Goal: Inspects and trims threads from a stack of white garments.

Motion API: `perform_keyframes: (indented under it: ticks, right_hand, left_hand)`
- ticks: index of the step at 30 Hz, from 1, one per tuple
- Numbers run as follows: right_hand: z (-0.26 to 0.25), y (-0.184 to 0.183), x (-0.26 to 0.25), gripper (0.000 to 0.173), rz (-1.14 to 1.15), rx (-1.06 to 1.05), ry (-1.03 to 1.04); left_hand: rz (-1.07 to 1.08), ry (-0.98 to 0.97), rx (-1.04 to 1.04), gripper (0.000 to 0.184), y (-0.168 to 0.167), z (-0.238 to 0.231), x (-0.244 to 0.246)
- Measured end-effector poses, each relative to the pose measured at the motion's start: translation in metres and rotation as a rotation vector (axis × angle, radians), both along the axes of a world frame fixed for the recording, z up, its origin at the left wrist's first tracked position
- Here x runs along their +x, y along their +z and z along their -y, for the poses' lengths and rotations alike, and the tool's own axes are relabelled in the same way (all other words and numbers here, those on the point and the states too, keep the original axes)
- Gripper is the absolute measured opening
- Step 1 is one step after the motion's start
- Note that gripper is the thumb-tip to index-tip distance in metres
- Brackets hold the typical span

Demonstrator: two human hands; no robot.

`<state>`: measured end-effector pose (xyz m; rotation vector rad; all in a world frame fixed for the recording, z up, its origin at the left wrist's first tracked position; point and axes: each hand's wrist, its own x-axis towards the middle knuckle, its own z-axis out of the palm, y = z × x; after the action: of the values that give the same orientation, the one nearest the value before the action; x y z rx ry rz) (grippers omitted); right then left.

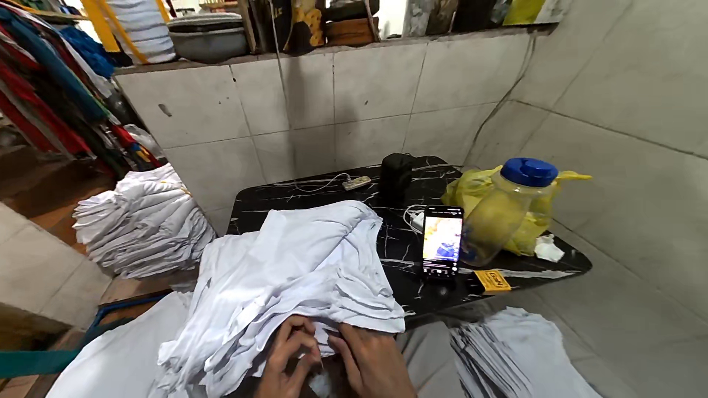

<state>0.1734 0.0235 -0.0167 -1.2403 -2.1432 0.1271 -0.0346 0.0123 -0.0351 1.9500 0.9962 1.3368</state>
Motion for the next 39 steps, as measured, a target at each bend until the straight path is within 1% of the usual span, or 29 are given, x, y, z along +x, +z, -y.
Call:
perform_keyframes:
  ticks: [1, 2, 3, 5, 6, 7, 9, 11, 13, 15, 16, 17, 18, 20, 21, 23, 25, 27, 28, 30, 32, 33, 35, 38, 39]
  right_hand:
    - [-0.001, 0.000, 0.002, 0.039, -0.025, -0.003, -0.018]
    - [-0.001, 0.001, 0.005, 0.037, -0.041, -0.054, -0.016]
    - [0.000, 0.004, 0.008, 0.037, -0.048, -0.142, 0.007]
    - [0.000, 0.008, 0.014, 0.035, -0.026, -0.347, 0.088]
    - [0.000, 0.012, 0.015, 0.034, -0.001, -0.434, 0.121]
    - [0.000, 0.015, 0.016, 0.030, 0.023, -0.483, 0.145]
    - [0.002, 0.021, 0.017, 0.023, 0.060, -0.520, 0.155]
    - [0.005, 0.027, 0.019, 0.023, 0.078, -0.541, 0.138]
    - [0.006, 0.023, 0.021, 0.024, 0.025, -0.446, 0.163]
    - [0.007, 0.019, 0.023, 0.024, -0.060, -0.356, 0.239]
    - [0.008, 0.018, 0.023, 0.020, -0.076, -0.358, 0.249]
    - [0.009, 0.020, 0.022, 0.015, -0.064, -0.406, 0.218]
    - [0.011, 0.025, 0.020, 0.015, -0.027, -0.496, 0.145]
    - [0.012, 0.036, 0.014, 0.030, 0.026, -0.682, -0.051]
    - [0.012, 0.037, 0.012, 0.035, 0.034, -0.716, -0.130]
    - [0.014, 0.034, 0.008, 0.051, 0.037, -0.708, -0.211]
    - [0.019, 0.034, 0.002, 0.063, 0.053, -0.715, -0.230]
    - [0.024, 0.035, -0.007, 0.068, 0.093, -0.750, -0.245]
    - [0.027, 0.035, -0.011, 0.063, 0.118, -0.757, -0.254]
    - [0.029, 0.034, -0.016, 0.047, 0.162, -0.785, -0.266]
    - [0.029, 0.032, -0.014, 0.036, 0.161, -0.784, -0.259]
    - [0.029, 0.030, -0.011, 0.033, 0.113, -0.765, -0.244]
    - [0.029, 0.024, -0.001, 0.027, -0.111, -0.687, -0.200]
    - [0.021, 0.009, 0.012, 0.019, -0.549, -0.478, -0.134]
    - [0.017, 0.006, 0.014, 0.018, -0.700, -0.448, -0.109]
  left_hand:
    - [-0.045, -0.020, -0.001, 0.014, 0.001, 0.002, -0.005]
    - [-0.126, -0.031, 0.002, 0.014, 0.003, 0.003, -0.010]
    - [-0.232, -0.016, -0.003, 0.020, 0.004, 0.005, -0.015]
    - [-0.404, 0.073, -0.060, 0.034, 0.009, 0.011, -0.017]
    - [-0.443, 0.126, -0.081, 0.036, 0.011, 0.013, -0.015]
    - [-0.467, 0.181, -0.077, 0.033, 0.011, 0.014, -0.012]
    - [-0.472, 0.271, -0.021, 0.025, 0.006, 0.016, -0.003]
    - [-0.455, 0.343, 0.041, 0.025, 0.004, 0.016, 0.006]
    - [-0.523, 0.419, 0.097, 0.029, 0.006, 0.016, 0.012]
    - [-0.598, 0.466, 0.139, 0.026, 0.009, 0.014, 0.016]
    - [-0.627, 0.481, 0.158, 0.023, 0.010, 0.014, 0.017]
    - [-0.658, 0.494, 0.173, 0.017, 0.012, 0.015, 0.017]
    - [-0.692, 0.506, 0.195, 0.012, 0.014, 0.016, 0.016]
    - [-0.776, 0.509, 0.243, 0.007, 0.018, 0.019, 0.013]
    - [-0.814, 0.495, 0.252, 0.007, 0.019, 0.020, 0.009]
    - [-0.873, 0.460, 0.237, 0.014, 0.022, 0.022, 0.000]
    - [-0.923, 0.458, 0.188, 0.036, 0.028, 0.025, -0.008]
    - [-0.979, 0.516, 0.138, 0.049, 0.035, 0.029, -0.014]
    - [-0.995, 0.564, 0.125, 0.051, 0.037, 0.031, -0.018]
    - [-0.996, 0.669, 0.123, 0.052, 0.038, 0.033, -0.026]
    - [-1.009, 0.744, 0.124, 0.057, 0.038, 0.033, -0.030]
    - [-1.018, 0.764, 0.110, 0.057, 0.036, 0.034, -0.031]
    - [-1.042, 0.761, 0.073, 0.048, 0.032, 0.037, -0.034]
    - [-1.029, 0.724, 0.044, 0.022, 0.032, 0.042, -0.031]
    - [-1.013, 0.707, 0.030, 0.015, 0.033, 0.043, -0.030]
